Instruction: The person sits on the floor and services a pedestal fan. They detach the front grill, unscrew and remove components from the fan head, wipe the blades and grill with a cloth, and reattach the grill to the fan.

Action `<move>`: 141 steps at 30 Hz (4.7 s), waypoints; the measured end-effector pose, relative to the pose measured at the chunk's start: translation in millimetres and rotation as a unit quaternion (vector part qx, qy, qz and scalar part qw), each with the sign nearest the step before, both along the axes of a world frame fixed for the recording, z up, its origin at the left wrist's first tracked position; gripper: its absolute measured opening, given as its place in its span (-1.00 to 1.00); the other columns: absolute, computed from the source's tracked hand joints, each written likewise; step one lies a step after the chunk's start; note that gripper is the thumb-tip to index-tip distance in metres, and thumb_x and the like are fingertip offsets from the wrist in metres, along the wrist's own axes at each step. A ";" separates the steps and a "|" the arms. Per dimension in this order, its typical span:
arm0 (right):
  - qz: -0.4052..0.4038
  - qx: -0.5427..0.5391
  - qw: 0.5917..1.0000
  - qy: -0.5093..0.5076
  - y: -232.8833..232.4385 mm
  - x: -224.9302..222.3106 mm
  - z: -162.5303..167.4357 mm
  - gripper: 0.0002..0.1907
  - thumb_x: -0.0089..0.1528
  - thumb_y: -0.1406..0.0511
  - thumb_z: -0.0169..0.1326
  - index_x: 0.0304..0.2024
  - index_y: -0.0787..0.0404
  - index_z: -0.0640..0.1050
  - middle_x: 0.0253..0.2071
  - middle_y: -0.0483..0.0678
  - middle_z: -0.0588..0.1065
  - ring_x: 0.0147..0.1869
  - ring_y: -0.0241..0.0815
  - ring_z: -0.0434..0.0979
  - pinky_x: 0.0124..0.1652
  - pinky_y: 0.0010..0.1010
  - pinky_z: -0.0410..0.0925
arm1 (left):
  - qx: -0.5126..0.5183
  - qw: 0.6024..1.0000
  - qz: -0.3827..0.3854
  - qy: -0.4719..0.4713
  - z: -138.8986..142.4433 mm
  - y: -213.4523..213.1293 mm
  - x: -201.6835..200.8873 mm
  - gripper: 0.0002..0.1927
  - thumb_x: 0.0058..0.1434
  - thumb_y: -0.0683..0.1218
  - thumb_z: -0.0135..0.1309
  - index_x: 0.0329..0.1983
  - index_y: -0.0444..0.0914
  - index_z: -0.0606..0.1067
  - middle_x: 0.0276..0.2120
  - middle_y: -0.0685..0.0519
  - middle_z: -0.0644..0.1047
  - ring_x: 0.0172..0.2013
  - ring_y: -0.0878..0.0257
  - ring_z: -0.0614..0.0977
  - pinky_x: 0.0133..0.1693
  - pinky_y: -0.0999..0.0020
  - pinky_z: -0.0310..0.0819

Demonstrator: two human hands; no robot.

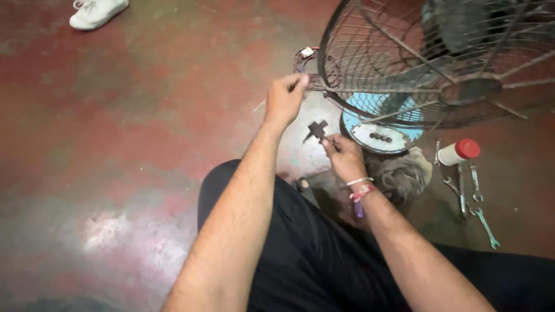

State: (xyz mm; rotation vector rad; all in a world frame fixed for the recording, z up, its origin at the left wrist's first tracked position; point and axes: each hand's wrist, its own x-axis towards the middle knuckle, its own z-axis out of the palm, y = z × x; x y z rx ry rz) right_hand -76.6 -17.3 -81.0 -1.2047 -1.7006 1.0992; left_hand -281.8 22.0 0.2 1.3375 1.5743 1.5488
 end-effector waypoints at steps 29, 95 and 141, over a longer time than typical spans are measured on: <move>-0.118 0.087 0.982 -0.119 25.3 -43.3 28.5 -0.81 0.29 0.20 0.19 -0.20 0.16 0.71 -0.47 -0.04 0.61 -0.43 -0.26 0.60 -0.33 -0.36 0.41 | 0.166 0.984 0.051 -0.048 51.9 -11.7 28.6 -0.69 0.19 0.03 0.32 -0.16 -0.30 0.69 -0.31 0.01 0.73 -0.27 0.39 0.70 -0.19 0.43 0.57; -0.364 0.005 0.833 -0.417 18.4 258.6 -47.6 -0.70 0.24 0.07 0.25 -0.24 0.15 0.71 -0.24 0.15 0.64 -0.15 0.21 0.64 -0.14 -0.02 0.46 | -0.135 0.885 -0.235 0.379 -98.0 -51.0 232.5 -0.51 0.21 0.11 0.20 0.20 -0.09 0.51 0.00 -0.13 0.60 0.06 -0.10 0.58 0.10 0.05 0.43; -0.297 -0.016 0.914 0.277 87.5 237.0 81.6 0.12 0.18 0.03 0.28 0.54 0.15 -0.10 0.49 -0.02 0.21 0.49 -0.05 0.25 0.15 0.03 0.28 | 0.232 0.870 0.218 0.377 64.9 -59.2 212.7 -0.10 0.10 0.07 0.40 0.46 -0.11 0.25 0.38 -0.19 0.23 0.37 -0.11 0.29 0.33 -0.21 0.11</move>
